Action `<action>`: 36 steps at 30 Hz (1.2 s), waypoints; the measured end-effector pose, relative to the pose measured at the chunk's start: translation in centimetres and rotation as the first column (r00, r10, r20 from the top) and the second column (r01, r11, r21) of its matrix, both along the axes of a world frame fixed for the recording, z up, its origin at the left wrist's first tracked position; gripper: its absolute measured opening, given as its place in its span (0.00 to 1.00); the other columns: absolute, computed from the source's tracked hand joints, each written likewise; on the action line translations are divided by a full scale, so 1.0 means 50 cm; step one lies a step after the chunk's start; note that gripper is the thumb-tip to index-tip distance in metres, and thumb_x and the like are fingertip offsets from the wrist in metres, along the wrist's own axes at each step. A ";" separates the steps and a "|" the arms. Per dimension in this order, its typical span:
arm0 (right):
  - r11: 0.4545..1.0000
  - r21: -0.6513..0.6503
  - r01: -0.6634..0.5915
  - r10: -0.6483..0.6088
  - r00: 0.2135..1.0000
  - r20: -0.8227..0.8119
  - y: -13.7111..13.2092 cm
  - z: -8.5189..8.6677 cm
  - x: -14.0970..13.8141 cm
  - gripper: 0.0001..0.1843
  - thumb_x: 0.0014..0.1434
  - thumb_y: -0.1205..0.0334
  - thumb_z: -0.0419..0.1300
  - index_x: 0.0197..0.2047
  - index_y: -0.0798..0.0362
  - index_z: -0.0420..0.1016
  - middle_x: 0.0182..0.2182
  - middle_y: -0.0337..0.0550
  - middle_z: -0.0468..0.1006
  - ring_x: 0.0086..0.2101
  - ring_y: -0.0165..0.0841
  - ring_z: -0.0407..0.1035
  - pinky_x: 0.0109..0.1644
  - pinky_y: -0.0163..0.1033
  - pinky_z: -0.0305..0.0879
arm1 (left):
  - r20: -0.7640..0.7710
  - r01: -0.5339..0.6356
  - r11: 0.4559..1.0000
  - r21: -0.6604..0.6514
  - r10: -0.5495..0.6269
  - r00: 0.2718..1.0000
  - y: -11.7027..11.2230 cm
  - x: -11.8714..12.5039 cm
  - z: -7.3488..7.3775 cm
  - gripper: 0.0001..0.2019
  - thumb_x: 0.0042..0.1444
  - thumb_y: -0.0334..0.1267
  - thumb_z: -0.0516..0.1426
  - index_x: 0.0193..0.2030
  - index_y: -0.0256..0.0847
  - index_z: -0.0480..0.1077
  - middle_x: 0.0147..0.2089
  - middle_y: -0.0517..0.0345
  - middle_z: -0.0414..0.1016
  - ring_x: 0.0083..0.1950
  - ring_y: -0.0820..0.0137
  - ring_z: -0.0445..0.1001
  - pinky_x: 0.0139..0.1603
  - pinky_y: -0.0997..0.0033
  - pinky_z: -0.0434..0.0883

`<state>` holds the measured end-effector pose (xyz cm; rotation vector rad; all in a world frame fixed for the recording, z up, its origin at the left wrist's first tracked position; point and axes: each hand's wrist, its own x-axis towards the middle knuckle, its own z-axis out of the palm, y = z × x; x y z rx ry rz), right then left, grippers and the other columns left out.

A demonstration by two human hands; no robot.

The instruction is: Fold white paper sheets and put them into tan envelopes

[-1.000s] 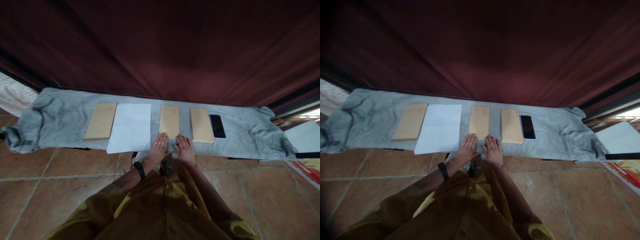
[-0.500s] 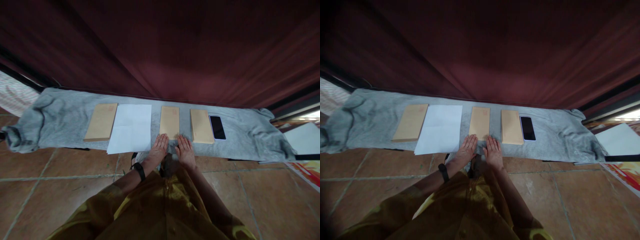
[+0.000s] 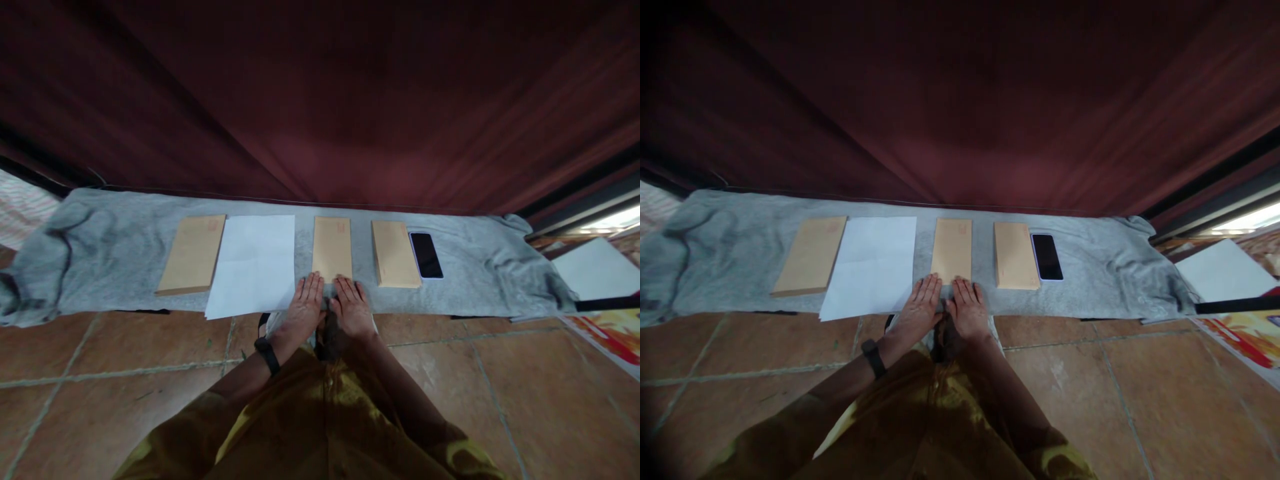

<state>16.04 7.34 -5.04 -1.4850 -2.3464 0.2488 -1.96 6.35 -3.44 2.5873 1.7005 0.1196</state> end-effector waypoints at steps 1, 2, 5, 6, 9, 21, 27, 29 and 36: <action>1.000 0.006 0.008 -0.008 1.000 -0.001 -0.001 -0.001 0.003 0.28 0.74 0.56 0.47 0.74 0.55 0.58 0.70 0.51 0.63 0.69 0.41 0.56 0.74 0.53 0.46 | 0.011 -0.018 1.000 0.000 0.018 1.000 -0.002 -0.004 -0.001 0.37 0.63 0.41 0.54 0.74 0.20 0.50 0.77 0.27 0.49 0.79 0.49 0.46 0.77 0.45 0.50; 1.000 0.013 0.016 -0.016 1.000 0.000 -0.003 -0.002 0.007 0.28 0.75 0.56 0.47 0.74 0.55 0.58 0.70 0.51 0.63 0.69 0.41 0.56 0.74 0.53 0.46 | 0.022 -0.035 0.999 0.001 0.035 0.999 -0.003 -0.008 -0.002 0.38 0.63 0.43 0.55 0.73 0.20 0.50 0.76 0.26 0.49 0.79 0.48 0.47 0.77 0.45 0.51; 0.999 0.034 0.040 -0.040 0.999 0.004 -0.007 -0.006 0.015 0.29 0.75 0.56 0.47 0.73 0.58 0.58 0.70 0.52 0.62 0.69 0.42 0.56 0.74 0.53 0.45 | 0.066 -0.071 0.997 0.020 0.069 0.995 -0.006 -0.015 -0.004 0.38 0.64 0.49 0.55 0.72 0.21 0.54 0.75 0.25 0.55 0.78 0.47 0.51 0.75 0.44 0.54; 0.998 0.040 0.043 -0.043 0.999 0.006 -0.008 -0.008 0.017 0.29 0.75 0.56 0.47 0.73 0.58 0.58 0.70 0.52 0.62 0.69 0.43 0.56 0.74 0.54 0.45 | 0.086 -0.081 0.996 0.029 0.078 0.993 -0.006 -0.016 -0.003 0.36 0.65 0.49 0.54 0.72 0.22 0.56 0.74 0.26 0.57 0.77 0.47 0.53 0.74 0.44 0.55; 0.997 0.054 0.050 -0.050 0.999 0.004 -0.010 -0.010 0.019 0.28 0.75 0.57 0.47 0.73 0.58 0.58 0.70 0.52 0.63 0.69 0.43 0.57 0.74 0.54 0.45 | 0.168 -0.142 0.989 0.030 0.135 0.977 0.001 -0.016 0.005 0.30 0.68 0.47 0.51 0.69 0.26 0.61 0.70 0.31 0.64 0.73 0.49 0.62 0.71 0.47 0.61; 0.995 0.068 0.076 -0.076 0.997 -0.004 -0.010 -0.011 0.018 0.28 0.74 0.57 0.48 0.73 0.57 0.59 0.69 0.52 0.65 0.68 0.42 0.58 0.73 0.53 0.48 | 0.237 -0.508 0.849 -0.143 0.528 0.815 0.086 0.013 0.042 0.15 0.62 0.44 0.57 0.48 0.35 0.74 0.50 0.41 0.75 0.55 0.53 0.70 0.58 0.52 0.68; 0.996 0.043 0.081 -0.080 0.997 -0.023 -0.009 -0.011 0.017 0.29 0.74 0.57 0.49 0.73 0.57 0.58 0.69 0.52 0.65 0.68 0.42 0.58 0.73 0.53 0.48 | 0.453 -0.549 0.777 -0.309 0.628 0.633 0.111 0.013 0.043 0.06 0.53 0.39 0.62 0.35 0.41 0.73 0.43 0.46 0.78 0.55 0.53 0.72 0.59 0.52 0.66; 0.996 0.039 0.081 -0.080 0.996 -0.029 -0.010 -0.011 0.017 0.29 0.73 0.56 0.49 0.73 0.56 0.58 0.69 0.52 0.65 0.68 0.42 0.58 0.73 0.53 0.48 | 0.518 -0.541 0.736 -0.408 0.674 0.526 0.121 0.007 0.046 0.05 0.50 0.38 0.63 0.30 0.42 0.70 0.38 0.49 0.79 0.51 0.55 0.75 0.57 0.55 0.68; 0.994 0.044 0.100 -0.097 0.994 -0.059 -0.007 -0.001 0.013 0.29 0.73 0.59 0.47 0.74 0.57 0.57 0.69 0.53 0.66 0.67 0.43 0.59 0.72 0.54 0.50 | 0.642 -0.367 0.740 -0.563 0.672 0.369 0.129 0.016 0.075 0.11 0.53 0.41 0.59 0.23 0.44 0.64 0.21 0.62 0.71 0.26 0.69 0.72 0.30 0.71 0.68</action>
